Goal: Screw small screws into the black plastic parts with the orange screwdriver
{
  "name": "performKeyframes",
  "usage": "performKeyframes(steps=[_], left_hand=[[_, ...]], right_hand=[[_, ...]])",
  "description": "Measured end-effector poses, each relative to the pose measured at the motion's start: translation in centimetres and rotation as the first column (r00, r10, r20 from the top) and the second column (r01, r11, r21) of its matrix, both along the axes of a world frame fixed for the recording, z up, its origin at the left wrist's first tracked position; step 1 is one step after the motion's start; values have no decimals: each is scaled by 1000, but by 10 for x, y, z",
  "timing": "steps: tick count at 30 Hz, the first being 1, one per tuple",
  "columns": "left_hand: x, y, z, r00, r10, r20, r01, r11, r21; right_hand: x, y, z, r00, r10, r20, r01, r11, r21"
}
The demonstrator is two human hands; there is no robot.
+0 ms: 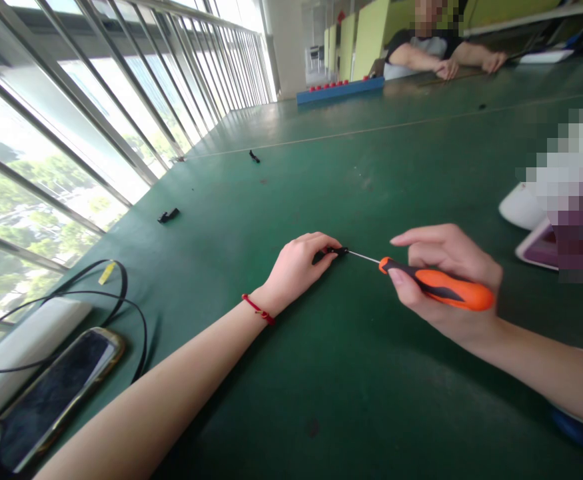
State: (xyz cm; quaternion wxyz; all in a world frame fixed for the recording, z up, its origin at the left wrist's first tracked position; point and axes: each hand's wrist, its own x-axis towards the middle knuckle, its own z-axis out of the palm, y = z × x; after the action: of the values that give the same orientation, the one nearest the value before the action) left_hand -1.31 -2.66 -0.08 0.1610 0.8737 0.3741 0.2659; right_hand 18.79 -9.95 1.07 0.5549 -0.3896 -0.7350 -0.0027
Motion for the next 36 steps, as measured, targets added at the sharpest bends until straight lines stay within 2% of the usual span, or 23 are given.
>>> performKeyframes(steps=[2, 5, 9, 11, 13, 16, 19, 24, 27, 29, 32, 36], left_hand=[[0, 0, 0, 1000, 0, 4, 0, 1000, 0], [0, 0, 0, 1000, -2, 6, 2, 1000, -1], [0, 1, -1, 1000, -1, 3, 1, 1000, 1], [0, 1, -1, 1000, -3, 3, 3, 1000, 3], [0, 1, 0, 1000, -5, 2, 5, 1000, 4], [0, 0, 0, 1000, 1, -2, -1, 1000, 3], [0, 0, 1, 1000, 5, -3, -5, 1000, 2], [0, 0, 1, 1000, 2, -7, -2, 1000, -2], [0, 1, 0, 1000, -3, -6, 3, 1000, -5], [0, 1, 0, 1000, -6, -4, 6, 1000, -6], [0, 1, -1, 1000, -1, 2, 1, 1000, 1], [0, 1, -1, 1000, 6, 0, -6, 1000, 2]], right_hand=[[0, -4, 2, 999, -17, 52, 17, 1000, -7], [0, -4, 0, 999, -12, 36, 12, 1000, -6], [-1, 3, -5, 993, 32, -113, -22, 996, 90], [-2, 5, -5, 983, 50, -174, -35, 996, 86], [-1, 4, -2, 991, 46, -127, -42, 998, 38], [-1, -1, 3, 999, 17, 34, -18, 1000, 17], [0, -4, 2, 997, 8, 71, -9, 1000, 19], [0, 4, -6, 993, 28, -111, -17, 995, 102], [0, 8, -7, 980, 74, -186, -62, 995, 72], [0, 6, -4, 992, 60, -110, -58, 998, 22], [0, 1, 2, 998, 7, 58, -10, 999, 47], [-1, -2, 3, 997, 2, 80, -6, 998, 57]])
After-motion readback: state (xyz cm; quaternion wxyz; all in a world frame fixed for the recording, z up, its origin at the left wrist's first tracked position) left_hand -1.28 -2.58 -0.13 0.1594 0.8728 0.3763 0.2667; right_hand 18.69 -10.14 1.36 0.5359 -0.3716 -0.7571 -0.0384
